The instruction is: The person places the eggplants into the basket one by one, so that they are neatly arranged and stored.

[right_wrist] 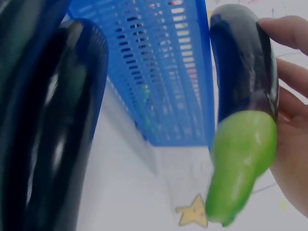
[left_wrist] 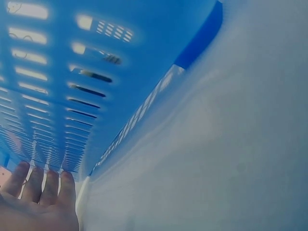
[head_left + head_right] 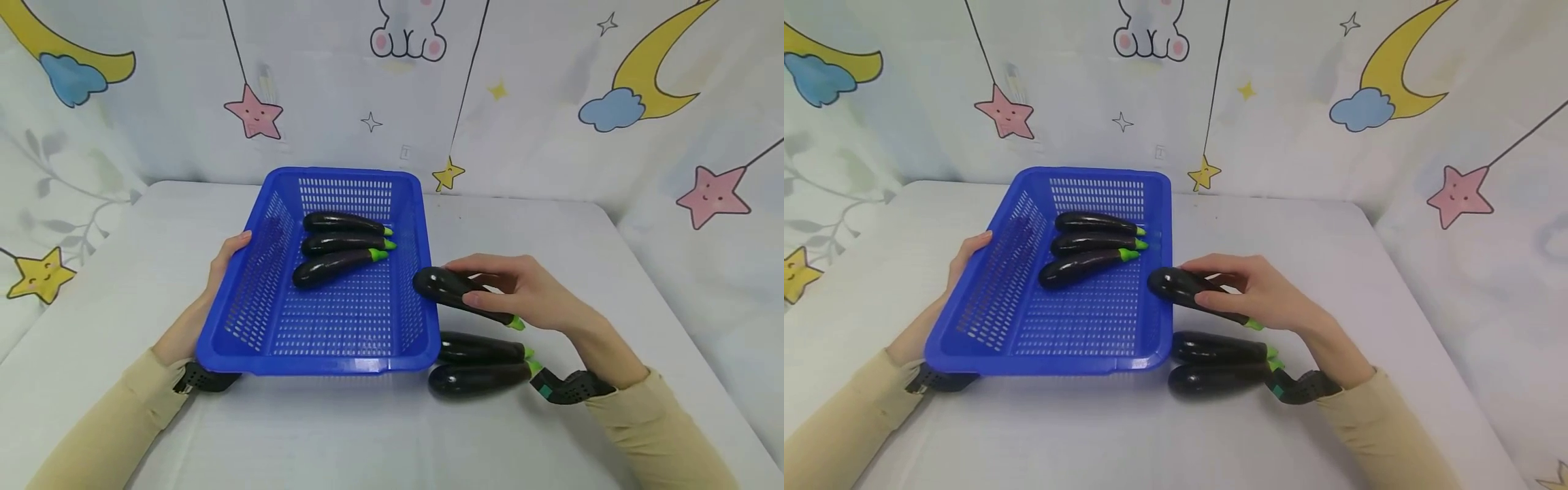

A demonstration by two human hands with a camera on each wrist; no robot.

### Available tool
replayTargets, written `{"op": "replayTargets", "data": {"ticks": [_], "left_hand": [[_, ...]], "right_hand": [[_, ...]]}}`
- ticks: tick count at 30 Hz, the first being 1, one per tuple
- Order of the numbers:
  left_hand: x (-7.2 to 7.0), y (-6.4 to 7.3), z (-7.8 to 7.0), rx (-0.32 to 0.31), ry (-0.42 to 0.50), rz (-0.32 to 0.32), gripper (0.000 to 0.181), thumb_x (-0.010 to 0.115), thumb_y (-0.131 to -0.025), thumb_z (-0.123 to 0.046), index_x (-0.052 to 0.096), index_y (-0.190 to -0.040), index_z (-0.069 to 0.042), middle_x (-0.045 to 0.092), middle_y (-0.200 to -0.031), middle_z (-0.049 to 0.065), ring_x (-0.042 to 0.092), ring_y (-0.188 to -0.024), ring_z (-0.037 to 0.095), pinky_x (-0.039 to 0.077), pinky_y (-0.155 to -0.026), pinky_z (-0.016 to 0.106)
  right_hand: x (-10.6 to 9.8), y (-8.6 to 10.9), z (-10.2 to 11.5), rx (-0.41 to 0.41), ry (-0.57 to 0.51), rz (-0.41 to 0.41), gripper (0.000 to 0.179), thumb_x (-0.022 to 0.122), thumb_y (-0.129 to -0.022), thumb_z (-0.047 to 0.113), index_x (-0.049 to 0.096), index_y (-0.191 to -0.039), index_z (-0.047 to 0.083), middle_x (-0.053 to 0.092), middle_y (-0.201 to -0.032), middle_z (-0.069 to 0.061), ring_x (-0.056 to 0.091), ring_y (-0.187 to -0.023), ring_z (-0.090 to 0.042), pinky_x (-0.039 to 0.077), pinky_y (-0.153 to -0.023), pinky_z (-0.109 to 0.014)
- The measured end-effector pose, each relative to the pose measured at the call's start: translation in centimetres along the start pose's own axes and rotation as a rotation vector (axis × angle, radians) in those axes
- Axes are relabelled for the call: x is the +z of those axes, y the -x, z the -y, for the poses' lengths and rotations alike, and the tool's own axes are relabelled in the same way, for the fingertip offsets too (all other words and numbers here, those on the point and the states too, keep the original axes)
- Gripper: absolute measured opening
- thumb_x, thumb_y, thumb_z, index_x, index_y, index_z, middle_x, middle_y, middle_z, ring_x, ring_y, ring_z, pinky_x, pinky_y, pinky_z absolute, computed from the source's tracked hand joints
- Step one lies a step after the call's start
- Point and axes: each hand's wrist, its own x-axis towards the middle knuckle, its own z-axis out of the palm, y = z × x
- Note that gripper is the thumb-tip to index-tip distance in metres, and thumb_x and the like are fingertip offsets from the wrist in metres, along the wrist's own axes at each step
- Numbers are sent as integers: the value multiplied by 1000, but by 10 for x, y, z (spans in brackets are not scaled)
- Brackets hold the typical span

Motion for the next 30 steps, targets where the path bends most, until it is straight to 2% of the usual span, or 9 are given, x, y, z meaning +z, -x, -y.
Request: {"op": "replayTargets", "data": {"ticks": [4, 9, 12, 16, 19, 24, 30], "left_hand": [[2, -2, 2, -11, -20, -16, 62, 22, -102, -50, 10, -153, -18, 47, -119, -3, 49, -102, 10, 45, -87, 28], [1, -3, 2, 12, 70, 34, 52, 23, -103, -47, 24, -147, -18, 52, -116, -1, 52, -99, 11, 46, -86, 27], [0, -3, 1, 14, 77, 34, 49, 24, -104, -47, 31, -142, -18, 54, -114, -1, 54, -97, 11, 47, -84, 26], [-1, -2, -1, -12, 1, 17, 57, 22, -103, -50, 17, -151, -19, 49, -121, -2, 50, -104, 11, 45, -87, 27], [-1, -2, -2, -16, -6, 34, 61, 20, -103, -50, 8, -154, -20, 46, -124, -2, 48, -106, 11, 44, -89, 28], [-1, -1, -1, -7, 68, 61, 55, 22, -103, -48, 19, -149, -19, 52, -117, -2, 54, -100, 11, 48, -85, 27], [0, -1, -2, -22, -2, 6, 62, 22, -103, -51, 9, -154, -19, 47, -122, -2, 50, -105, 11, 46, -88, 28]], "right_hand": [[2, -11, 5, 23, 23, 12, 41, 68, -94, 6, 63, -134, 17, 66, -126, -1, 66, -103, -21, 55, -86, -30], [1, -22, 10, 43, 30, 28, 38, 67, -96, 10, 63, -133, 16, 66, -125, -3, 66, -98, -24, 55, -81, -31], [2, -26, 11, 48, 19, 36, 37, 67, -96, 11, 64, -133, 15, 66, -125, -4, 66, -97, -24, 55, -80, -31], [4, -29, 12, 47, 1, 45, 37, 67, -96, 11, 64, -132, 15, 66, -125, -4, 66, -98, -24, 54, -81, -31], [6, -34, 13, 37, 8, 50, 37, 67, -96, 12, 63, -133, 15, 66, -124, -3, 66, -98, -22, 54, -82, -31], [10, -45, 14, 3, 28, 56, 38, 67, -96, 12, 63, -133, 15, 67, -121, -3, 65, -96, -20, 54, -81, -31], [17, -61, 14, -7, 45, 61, 38, 68, -94, 11, 64, -132, 14, 66, -125, -2, 64, -101, -18, 55, -85, -32]]}}
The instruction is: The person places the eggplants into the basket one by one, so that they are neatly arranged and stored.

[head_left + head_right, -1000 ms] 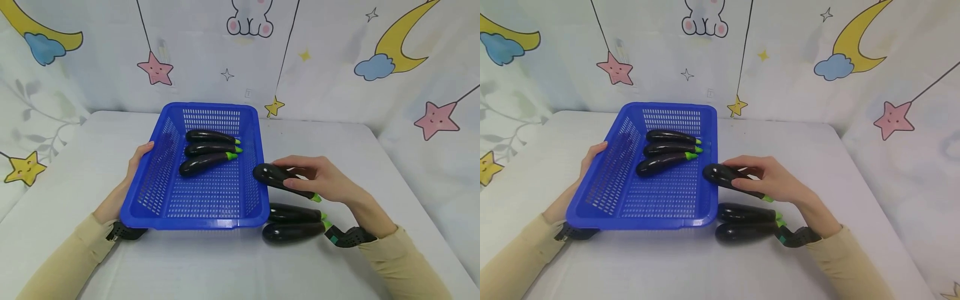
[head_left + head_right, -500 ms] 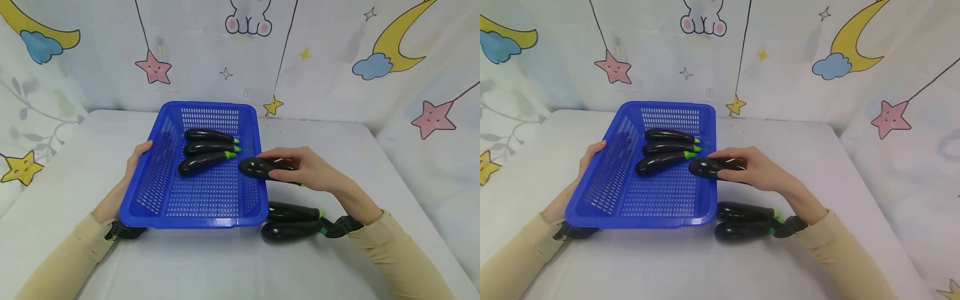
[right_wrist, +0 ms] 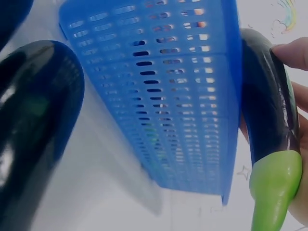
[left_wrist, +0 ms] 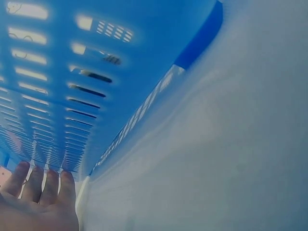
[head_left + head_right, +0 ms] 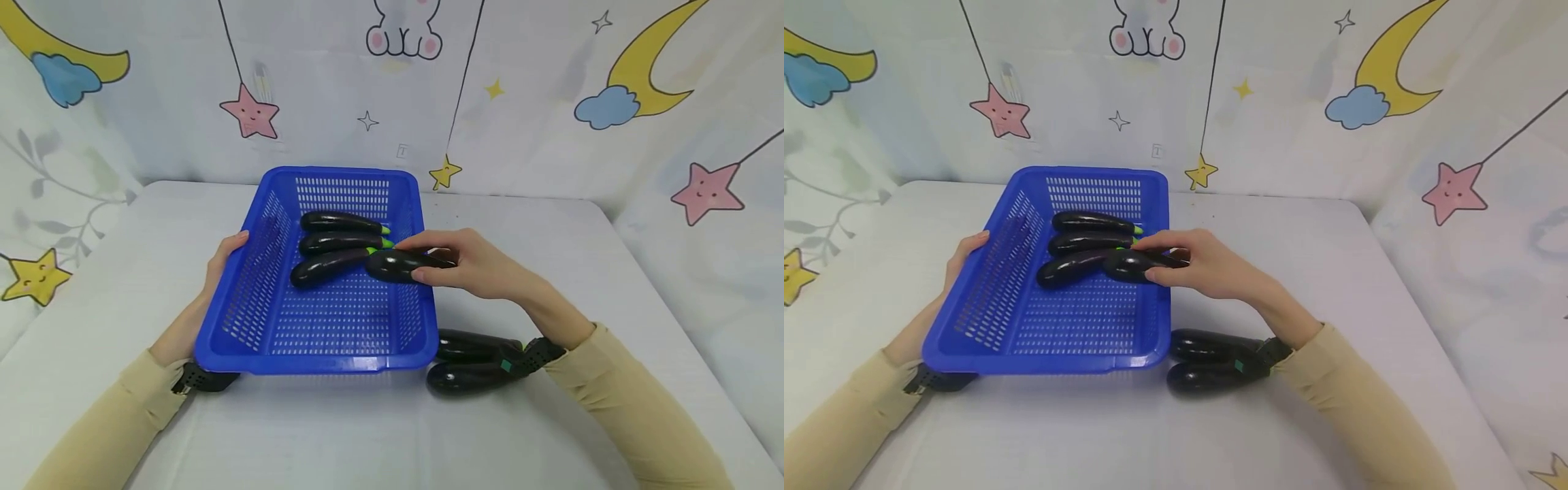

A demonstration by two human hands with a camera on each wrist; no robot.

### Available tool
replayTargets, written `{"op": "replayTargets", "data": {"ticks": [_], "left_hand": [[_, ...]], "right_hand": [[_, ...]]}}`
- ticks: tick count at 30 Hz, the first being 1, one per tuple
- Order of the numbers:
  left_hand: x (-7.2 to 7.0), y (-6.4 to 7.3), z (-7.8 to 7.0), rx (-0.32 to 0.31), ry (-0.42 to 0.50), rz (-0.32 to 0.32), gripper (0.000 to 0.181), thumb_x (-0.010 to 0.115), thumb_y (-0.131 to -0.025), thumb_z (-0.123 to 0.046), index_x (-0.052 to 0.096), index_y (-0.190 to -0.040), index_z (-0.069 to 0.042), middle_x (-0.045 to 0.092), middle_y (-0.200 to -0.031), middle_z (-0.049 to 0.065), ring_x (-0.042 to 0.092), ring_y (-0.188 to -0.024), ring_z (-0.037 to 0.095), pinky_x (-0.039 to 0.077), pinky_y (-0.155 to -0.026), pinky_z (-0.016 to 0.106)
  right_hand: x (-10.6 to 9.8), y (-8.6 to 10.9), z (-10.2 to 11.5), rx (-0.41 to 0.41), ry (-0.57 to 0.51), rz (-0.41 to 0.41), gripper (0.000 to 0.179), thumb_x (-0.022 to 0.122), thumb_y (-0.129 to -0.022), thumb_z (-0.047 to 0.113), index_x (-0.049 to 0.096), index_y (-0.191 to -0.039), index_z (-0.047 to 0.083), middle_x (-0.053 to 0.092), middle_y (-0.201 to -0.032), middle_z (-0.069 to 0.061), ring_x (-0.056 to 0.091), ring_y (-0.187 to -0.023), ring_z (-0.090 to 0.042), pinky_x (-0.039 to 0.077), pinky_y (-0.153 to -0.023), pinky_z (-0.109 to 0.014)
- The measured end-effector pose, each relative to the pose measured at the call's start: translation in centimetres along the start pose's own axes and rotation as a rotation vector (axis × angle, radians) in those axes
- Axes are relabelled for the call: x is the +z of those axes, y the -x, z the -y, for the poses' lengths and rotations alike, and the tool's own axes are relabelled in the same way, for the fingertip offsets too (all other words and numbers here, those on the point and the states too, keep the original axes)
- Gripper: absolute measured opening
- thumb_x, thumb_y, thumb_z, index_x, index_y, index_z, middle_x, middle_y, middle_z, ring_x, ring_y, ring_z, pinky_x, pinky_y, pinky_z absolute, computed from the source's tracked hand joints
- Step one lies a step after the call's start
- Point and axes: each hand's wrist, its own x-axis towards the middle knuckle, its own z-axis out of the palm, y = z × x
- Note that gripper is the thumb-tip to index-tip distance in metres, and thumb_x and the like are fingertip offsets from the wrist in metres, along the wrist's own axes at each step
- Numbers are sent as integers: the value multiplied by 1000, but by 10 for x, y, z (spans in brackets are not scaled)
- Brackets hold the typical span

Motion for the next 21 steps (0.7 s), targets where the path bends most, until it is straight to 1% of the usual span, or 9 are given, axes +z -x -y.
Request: {"op": "replayTargets", "data": {"ticks": [4, 8, 11, 13, 17, 21], "left_hand": [[0, -1, 0, 2, 14, -10, 61, 23, -103, -50, 11, -152, -18, 50, -118, -2, 51, -101, 11, 46, -86, 27], [-1, -1, 0, 10, -6, -10, 61, 23, -103, -50, 11, -153, -18, 48, -120, -2, 50, -103, 11, 45, -87, 27], [-1, -1, 0, 12, -21, -11, 62, 23, -102, -51, 9, -154, -19, 47, -122, -2, 49, -105, 11, 45, -88, 28], [-1, -1, 0, 9, -24, -4, 63, 23, -102, -51, 7, -155, -19, 46, -123, -2, 49, -105, 11, 45, -88, 28], [-1, -1, 1, 5, 2, 13, 63, 23, -103, -51, 7, -154, -18, 48, -121, -2, 50, -103, 11, 45, -87, 28], [0, 0, 0, 8, -47, -20, 65, 22, -102, -52, 5, -155, -18, 45, -124, -1, 48, -105, 12, 45, -87, 28]], "right_hand": [[3, -9, 0, -11, 0, 14, 37, 69, -94, 11, 64, -131, 12, 65, -129, -3, 62, -107, -18, 55, -88, -33], [4, -16, -2, -24, 10, 17, 37, 68, -94, 12, 64, -131, 12, 65, -128, -4, 62, -106, -21, 57, -85, -34], [6, -23, -2, -29, 39, 18, 37, 68, -94, 16, 64, -131, 13, 65, -127, -1, 60, -109, -19, 56, -86, -34], [7, -27, -1, -28, 55, 25, 37, 68, -94, 18, 65, -131, 14, 65, -127, 0, 57, -111, -18, 55, -87, -35], [9, -34, 1, -15, 62, 34, 38, 68, -94, 18, 65, -131, 14, 65, -127, -1, 55, -114, -18, 53, -89, -36], [10, -38, 2, -19, 66, 33, 37, 68, -94, 18, 65, -131, 13, 64, -128, -2, 56, -113, -19, 53, -89, -35]]}}
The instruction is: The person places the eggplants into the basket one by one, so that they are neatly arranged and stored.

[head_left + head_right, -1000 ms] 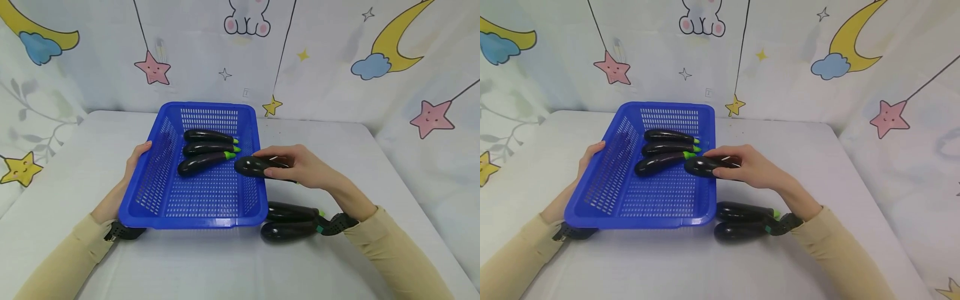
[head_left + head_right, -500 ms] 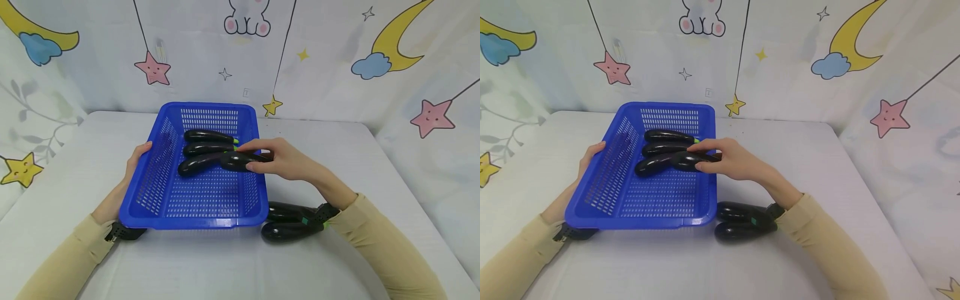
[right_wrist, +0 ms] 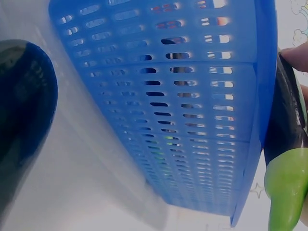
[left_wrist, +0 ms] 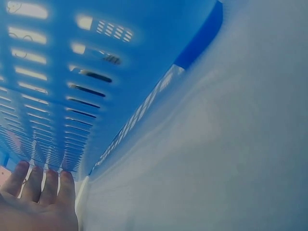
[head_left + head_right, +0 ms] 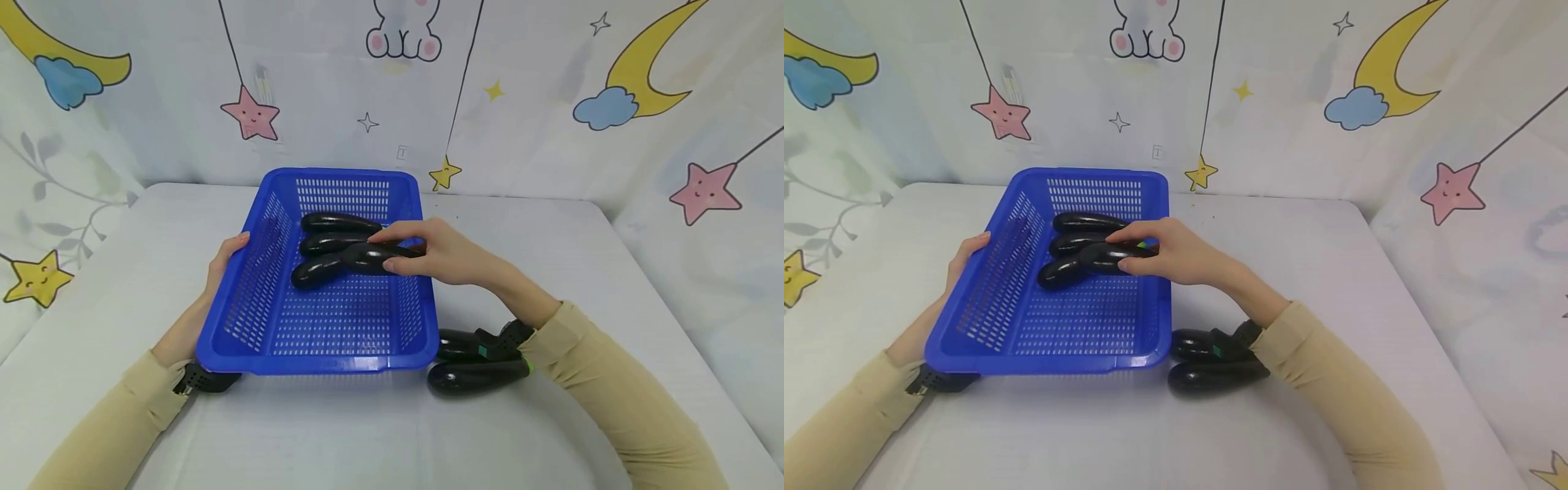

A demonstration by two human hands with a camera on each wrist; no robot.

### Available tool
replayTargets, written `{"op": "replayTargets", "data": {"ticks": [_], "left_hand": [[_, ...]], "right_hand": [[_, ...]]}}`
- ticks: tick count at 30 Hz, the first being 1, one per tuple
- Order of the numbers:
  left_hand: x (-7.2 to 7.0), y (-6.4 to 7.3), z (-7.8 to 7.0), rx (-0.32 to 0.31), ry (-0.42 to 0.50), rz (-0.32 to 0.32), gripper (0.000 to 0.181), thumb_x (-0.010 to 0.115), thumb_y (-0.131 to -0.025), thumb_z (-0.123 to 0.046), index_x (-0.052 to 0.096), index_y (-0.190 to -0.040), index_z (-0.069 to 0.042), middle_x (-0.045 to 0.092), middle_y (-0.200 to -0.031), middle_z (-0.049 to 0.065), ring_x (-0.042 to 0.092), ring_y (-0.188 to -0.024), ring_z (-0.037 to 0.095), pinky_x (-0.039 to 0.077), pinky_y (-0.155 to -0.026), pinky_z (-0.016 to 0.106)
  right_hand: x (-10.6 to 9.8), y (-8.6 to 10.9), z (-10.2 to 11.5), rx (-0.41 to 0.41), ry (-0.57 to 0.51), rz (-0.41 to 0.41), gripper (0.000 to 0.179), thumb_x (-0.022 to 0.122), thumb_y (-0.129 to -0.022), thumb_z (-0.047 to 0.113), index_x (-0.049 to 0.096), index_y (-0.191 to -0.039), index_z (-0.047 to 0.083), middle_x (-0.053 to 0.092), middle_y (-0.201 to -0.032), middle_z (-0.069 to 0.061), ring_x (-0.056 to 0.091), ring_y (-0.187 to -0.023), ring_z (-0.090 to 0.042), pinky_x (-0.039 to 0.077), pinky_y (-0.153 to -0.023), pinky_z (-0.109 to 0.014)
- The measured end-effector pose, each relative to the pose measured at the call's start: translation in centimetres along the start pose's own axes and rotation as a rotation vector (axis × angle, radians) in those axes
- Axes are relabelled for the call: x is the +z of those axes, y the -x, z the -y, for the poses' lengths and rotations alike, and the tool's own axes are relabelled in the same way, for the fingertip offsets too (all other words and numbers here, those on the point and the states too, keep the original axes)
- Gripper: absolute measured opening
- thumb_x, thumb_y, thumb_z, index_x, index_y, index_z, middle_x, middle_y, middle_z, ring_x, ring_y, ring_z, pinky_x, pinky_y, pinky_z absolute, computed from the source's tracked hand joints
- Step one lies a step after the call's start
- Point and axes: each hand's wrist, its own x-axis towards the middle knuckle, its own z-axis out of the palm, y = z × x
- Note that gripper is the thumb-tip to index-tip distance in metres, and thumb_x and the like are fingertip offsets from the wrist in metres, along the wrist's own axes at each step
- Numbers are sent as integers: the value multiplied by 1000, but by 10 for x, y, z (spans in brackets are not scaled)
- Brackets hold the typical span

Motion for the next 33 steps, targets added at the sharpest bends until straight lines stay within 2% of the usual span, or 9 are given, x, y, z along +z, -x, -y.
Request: {"op": "replayTargets", "data": {"ticks": [3, 7, 9, 13, 18, 25, 28, 33], "left_hand": [[0, 0, 0, 10, -3, -9, 63, 22, -102, -51, 9, -154, -17, 47, -122, -1, 49, -103, 11, 46, -86, 27], [0, -1, 1, 17, 73, 40, 56, 23, -103, -49, 17, -149, -16, 51, -115, -2, 52, -98, 10, 46, -84, 26], [0, -1, 1, 12, 85, 55, 56, 23, -103, -49, 15, -149, -17, 50, -116, -2, 52, -100, 10, 46, -86, 27], [0, -1, 2, 10, 70, 44, 59, 23, -103, -49, 11, -152, -17, 49, -119, -3, 51, -102, 10, 45, -88, 27], [0, 0, 2, 24, 63, 34, 57, 22, -103, -48, 14, -150, -17, 50, -118, -3, 51, -102, 10, 44, -89, 26], [0, -1, 2, 17, 125, 68, 46, 21, -104, -46, 29, -141, -19, 52, -114, -2, 53, -98, 10, 45, -87, 26], [0, -1, 2, 5, 121, 65, 48, 22, -104, -47, 28, -142, -19, 52, -114, -2, 53, -97, 10, 45, -86, 27], [-1, 0, 2, 3, 75, 44, 56, 22, -103, -49, 15, -149, -18, 50, -117, -4, 50, -102, 10, 43, -89, 27]], "right_hand": [[-1, -2, 1, -1, 2, 7, 37, 68, -94, 19, 66, -130, 14, 64, -129, -2, 55, -111, -19, 53, -86, -35], [-2, -5, 3, 16, 0, 24, 36, 69, -94, 19, 66, -130, 14, 64, -131, -2, 56, -111, -19, 52, -86, -36], [-3, -6, 4, 24, 13, 31, 36, 69, -94, 20, 67, -130, 15, 64, -131, -1, 57, -113, -18, 50, -89, -37], [-5, -8, 6, 25, 32, 46, 36, 69, -95, 20, 67, -130, 15, 65, -130, -2, 56, -115, -17, 48, -92, -37], [-5, -12, 9, 4, 26, 73, 35, 68, -95, 18, 68, -129, 13, 67, -125, -6, 57, -110, -17, 48, -90, -36], [-2, -25, 14, -56, 40, 111, 33, 68, -95, 18, 69, -128, 14, 70, -119, -3, 60, -103, -16, 49, -82, -37], [-3, -34, 19, -82, 46, 119, 34, 68, -95, 17, 68, -128, 10, 70, -121, -4, 60, -106, -19, 48, -84, -39], [-3, -48, 29, -54, 95, 128, 37, 68, -95, 20, 67, -130, 11, 68, -123, -6, 58, -104, -18, 49, -85, -35]]}}
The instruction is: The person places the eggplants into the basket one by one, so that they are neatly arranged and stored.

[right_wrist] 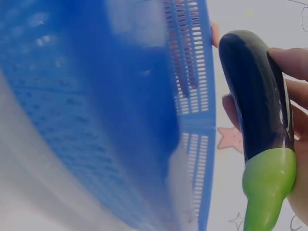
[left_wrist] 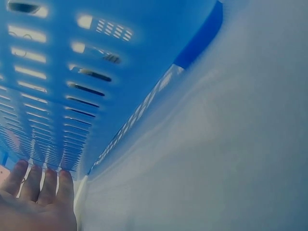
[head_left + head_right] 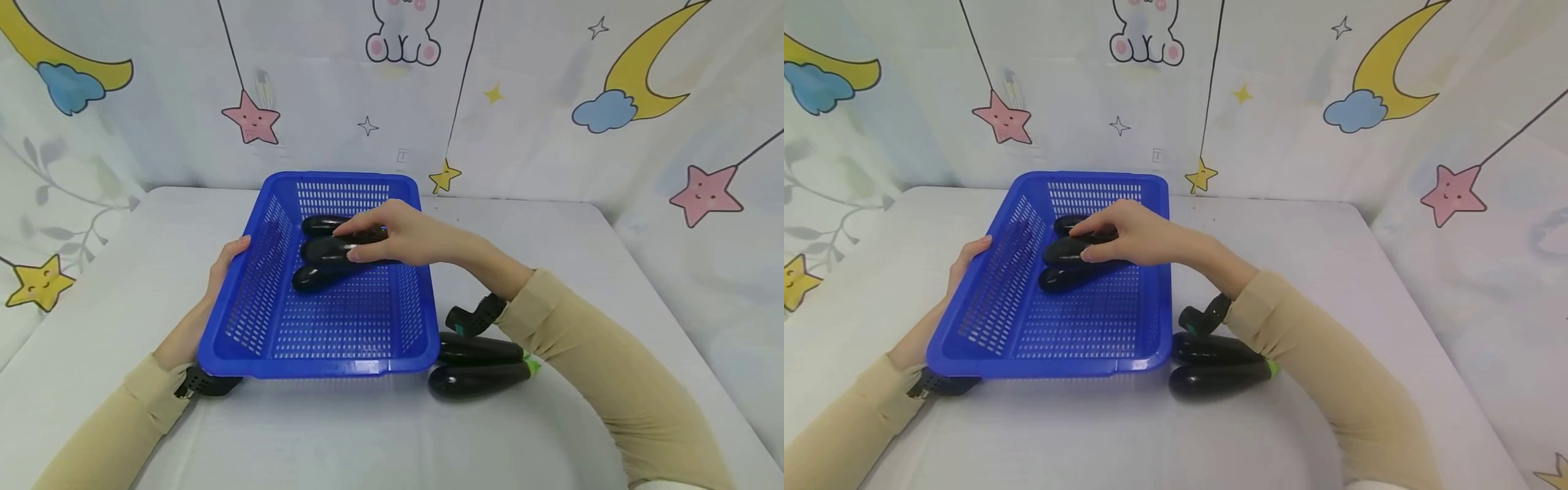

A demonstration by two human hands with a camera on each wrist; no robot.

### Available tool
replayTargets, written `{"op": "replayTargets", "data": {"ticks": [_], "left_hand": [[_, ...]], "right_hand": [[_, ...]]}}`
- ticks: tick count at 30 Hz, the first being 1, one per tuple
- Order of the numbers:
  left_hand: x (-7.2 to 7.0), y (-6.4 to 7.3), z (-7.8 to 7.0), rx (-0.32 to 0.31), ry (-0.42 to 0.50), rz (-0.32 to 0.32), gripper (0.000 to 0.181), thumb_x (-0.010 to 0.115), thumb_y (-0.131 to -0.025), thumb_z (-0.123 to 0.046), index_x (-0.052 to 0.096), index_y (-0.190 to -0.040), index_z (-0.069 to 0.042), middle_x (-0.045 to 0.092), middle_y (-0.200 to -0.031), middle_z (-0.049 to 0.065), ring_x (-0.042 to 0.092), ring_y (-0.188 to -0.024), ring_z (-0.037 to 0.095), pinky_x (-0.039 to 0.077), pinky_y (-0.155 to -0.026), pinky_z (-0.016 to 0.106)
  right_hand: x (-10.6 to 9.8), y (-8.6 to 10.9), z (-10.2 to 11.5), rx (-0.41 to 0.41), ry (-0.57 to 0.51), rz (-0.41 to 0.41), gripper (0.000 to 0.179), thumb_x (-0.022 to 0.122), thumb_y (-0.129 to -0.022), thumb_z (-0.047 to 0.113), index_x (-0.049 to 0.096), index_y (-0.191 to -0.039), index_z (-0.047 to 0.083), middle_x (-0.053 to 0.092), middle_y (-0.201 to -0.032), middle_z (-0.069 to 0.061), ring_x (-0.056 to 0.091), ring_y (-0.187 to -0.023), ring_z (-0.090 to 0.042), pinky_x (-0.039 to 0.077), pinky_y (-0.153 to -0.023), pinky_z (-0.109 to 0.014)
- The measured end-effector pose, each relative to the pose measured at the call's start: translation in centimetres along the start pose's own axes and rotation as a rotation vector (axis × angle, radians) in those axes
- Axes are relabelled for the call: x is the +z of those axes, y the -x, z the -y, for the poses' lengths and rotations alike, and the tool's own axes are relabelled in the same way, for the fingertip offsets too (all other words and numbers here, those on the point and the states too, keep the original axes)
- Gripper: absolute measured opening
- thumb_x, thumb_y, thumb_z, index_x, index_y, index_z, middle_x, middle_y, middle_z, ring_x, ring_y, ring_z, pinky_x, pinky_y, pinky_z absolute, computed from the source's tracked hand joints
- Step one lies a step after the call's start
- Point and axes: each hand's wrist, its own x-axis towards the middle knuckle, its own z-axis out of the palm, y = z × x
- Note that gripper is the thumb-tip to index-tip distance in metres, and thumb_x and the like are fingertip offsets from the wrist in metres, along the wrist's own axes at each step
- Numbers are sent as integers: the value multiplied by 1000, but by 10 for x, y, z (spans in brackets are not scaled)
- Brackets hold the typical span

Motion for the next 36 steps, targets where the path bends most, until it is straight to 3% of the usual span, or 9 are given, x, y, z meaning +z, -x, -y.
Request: {"op": "replayTargets", "data": {"ticks": [14, 22, 29, 36], "left_hand": [[-2, 0, 1, 30, -86, -24, 60, 20, -103, -49, 7, -153, -18, 44, -122, -3, 45, -107, 10, 41, -94, 27], [-1, 2, 0, -3, -199, -123, 70, 20, -101, -54, -4, -158, -21, 37, -128, -3, 40, -114, 13, 36, -100, 31], [-4, 0, 1, 8, -134, -31, 66, 20, -102, -53, 3, -155, -18, 46, -124, -5, 45, -112, 12, 39, -99, 32], [-3, 1, 0, 8, -148, -45, 64, 20, -101, -54, 7, -154, -19, 45, -125, -6, 45, -112, 11, 38, -100, 32]], "right_hand": [[2, -27, 10, -3, 20, 7, 36, 67, -96, 19, 67, -131, 10, 69, -123, -4, 58, -101, -15, 47, -87, -33], [10, -40, 9, 28, 14, 37, 36, 66, -97, 17, 65, -132, 8, 68, -127, -5, 59, -105, -14, 47, -90, -28], [23, -53, 1, 74, 1, 67, 37, 68, -96, 17, 65, -132, 8, 66, -130, -5, 61, -112, -13, 45, -100, -26], [33, -61, -8, 92, -38, 88, 37, 70, -94, 13, 65, -130, 6, 67, -126, -7, 63, -109, -14, 46, -101, -28]]}}
